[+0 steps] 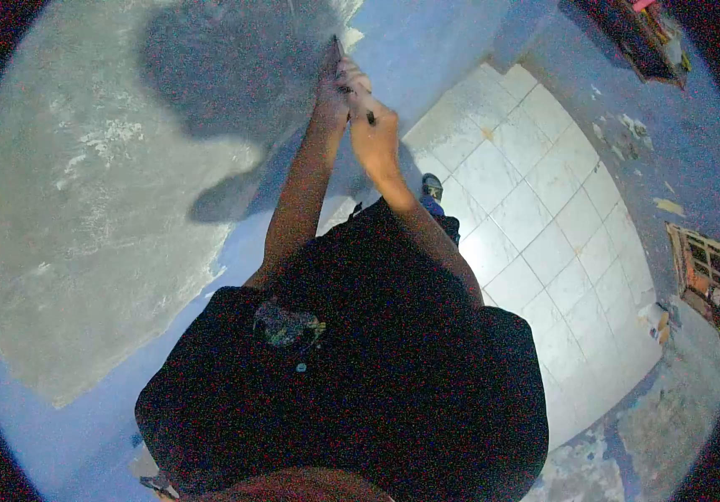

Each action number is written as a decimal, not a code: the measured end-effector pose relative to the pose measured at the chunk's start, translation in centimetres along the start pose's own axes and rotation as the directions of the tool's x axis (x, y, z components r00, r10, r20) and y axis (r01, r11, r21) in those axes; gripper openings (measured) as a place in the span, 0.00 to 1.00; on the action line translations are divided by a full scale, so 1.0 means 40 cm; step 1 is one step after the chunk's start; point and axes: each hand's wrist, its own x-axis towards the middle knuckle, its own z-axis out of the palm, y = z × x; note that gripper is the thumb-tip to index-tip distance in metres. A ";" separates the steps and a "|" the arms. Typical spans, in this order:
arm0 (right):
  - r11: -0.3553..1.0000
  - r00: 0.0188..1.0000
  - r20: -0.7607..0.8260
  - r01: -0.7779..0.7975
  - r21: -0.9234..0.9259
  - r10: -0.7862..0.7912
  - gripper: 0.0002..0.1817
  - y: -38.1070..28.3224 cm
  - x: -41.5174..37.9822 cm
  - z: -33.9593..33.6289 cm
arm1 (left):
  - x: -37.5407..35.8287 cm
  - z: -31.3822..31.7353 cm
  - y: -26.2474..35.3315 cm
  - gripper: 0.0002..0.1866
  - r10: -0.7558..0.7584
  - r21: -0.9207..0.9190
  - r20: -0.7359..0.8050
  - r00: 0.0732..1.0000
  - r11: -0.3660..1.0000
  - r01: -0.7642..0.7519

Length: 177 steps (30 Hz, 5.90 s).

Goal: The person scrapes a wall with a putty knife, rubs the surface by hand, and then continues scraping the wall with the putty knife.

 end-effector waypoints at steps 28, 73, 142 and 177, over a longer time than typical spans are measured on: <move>1.000 0.999 -0.029 0.025 -0.003 -0.025 0.14 0.016 -0.011 0.003 | -0.018 -0.010 -0.012 0.18 0.013 -0.020 0.056 0.998 1.000 -0.012; 0.992 0.992 -0.027 -0.122 -0.043 0.121 0.15 -0.025 0.001 0.000 | 0.057 -0.084 0.011 0.16 0.058 0.021 0.294 0.954 0.998 -0.067; 0.963 0.970 0.004 -0.242 0.117 0.244 0.15 -0.018 0.031 -0.027 | 0.051 0.026 -0.045 0.14 0.261 0.347 -0.104 0.960 0.914 -0.211; 0.997 0.996 -0.050 -0.075 -0.003 0.075 0.15 -0.053 0.030 -0.026 | 0.009 0.107 -0.081 0.14 0.295 0.314 -0.084 0.952 0.914 -0.256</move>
